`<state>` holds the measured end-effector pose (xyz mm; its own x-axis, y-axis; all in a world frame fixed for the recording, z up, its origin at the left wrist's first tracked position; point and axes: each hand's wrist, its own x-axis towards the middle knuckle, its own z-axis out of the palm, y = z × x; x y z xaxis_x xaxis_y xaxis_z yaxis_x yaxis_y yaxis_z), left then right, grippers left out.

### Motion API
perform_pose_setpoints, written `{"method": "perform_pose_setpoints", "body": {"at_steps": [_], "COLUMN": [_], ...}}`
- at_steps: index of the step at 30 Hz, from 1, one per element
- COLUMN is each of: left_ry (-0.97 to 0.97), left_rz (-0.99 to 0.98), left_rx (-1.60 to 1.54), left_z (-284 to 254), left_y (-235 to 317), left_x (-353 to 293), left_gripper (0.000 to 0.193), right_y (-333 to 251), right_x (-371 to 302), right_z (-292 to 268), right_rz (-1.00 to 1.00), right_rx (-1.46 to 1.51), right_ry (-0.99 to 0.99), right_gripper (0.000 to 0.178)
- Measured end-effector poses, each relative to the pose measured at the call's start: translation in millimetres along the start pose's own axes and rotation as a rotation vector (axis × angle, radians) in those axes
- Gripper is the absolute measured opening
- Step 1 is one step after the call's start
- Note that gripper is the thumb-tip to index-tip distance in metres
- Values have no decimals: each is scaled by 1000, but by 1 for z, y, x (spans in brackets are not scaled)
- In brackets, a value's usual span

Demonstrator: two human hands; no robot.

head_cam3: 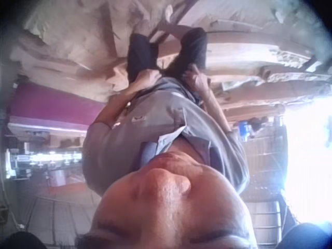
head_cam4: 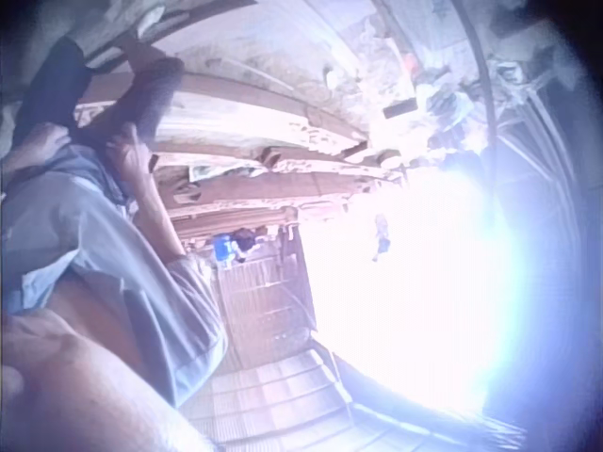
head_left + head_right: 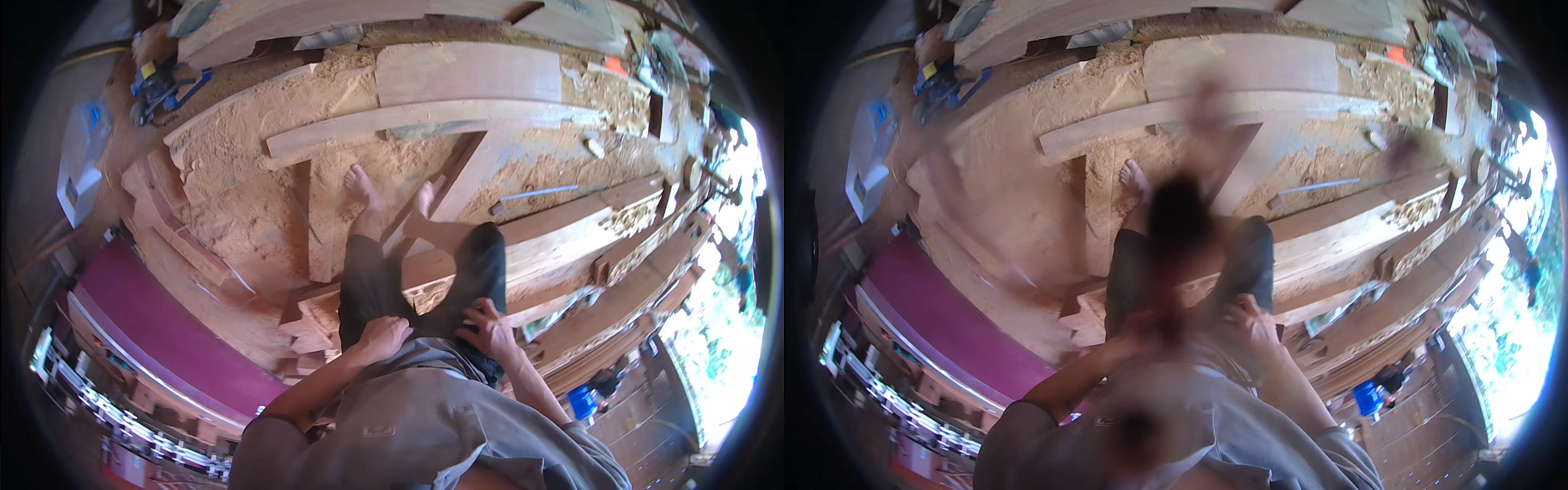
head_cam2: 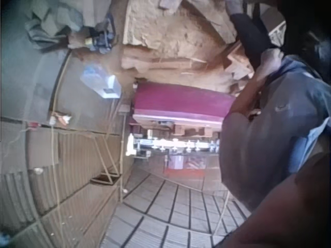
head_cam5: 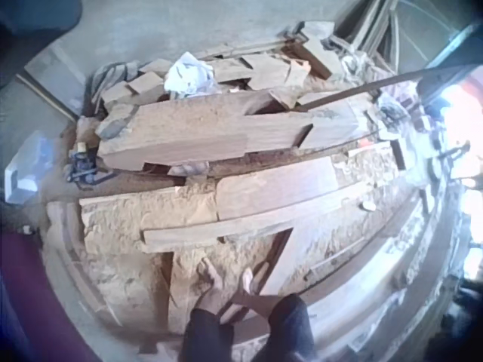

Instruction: The person retrieves a wooden plank and a pen, then sits on the floor to mark a large curved wooden panel using the plank as a straightedge. The person draws lines on the panel and adjusts the plank to mark additional sections.

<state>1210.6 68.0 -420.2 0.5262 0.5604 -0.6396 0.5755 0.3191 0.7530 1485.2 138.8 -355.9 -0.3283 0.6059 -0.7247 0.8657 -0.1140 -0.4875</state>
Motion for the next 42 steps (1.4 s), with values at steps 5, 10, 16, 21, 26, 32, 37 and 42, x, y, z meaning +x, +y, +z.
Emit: {"method": "perform_pose_setpoints", "body": {"at_steps": [5,10,16,21,26,32,37,42], "left_ry": [-416,-548,155,253,364,439,382,433], "left_rz": [-188,-420,-399,-371,-230,-107,189,329], "left_rx": [-263,-226,-423,-211,85,366,614,761], "left_z": [-36,-100,-140,-198,-238,-304,-333,-346], "left_y": [-30,-2,-23,-34,-118,-207,-276,-337], "left_x": [-43,-28,70,163,217,269,291,262], "left_gripper": [41,40,28,30,34,34,45,63], "right_y": [-13,-22,47,89,130,167,184,218], "right_x": [0,15,79,131,194,293,416,496], "right_z": [96,82,95,80,81,58,47,52], "right_rz": [-30,-124,303,489,321,83,15,62], "right_rx": [262,696,657,1147,927,674,317,0], "right_ry": [-231,-334,145,790,994,1120,1298,1340], "right_gripper": [15,20,26,37,57,56,28,50]}}
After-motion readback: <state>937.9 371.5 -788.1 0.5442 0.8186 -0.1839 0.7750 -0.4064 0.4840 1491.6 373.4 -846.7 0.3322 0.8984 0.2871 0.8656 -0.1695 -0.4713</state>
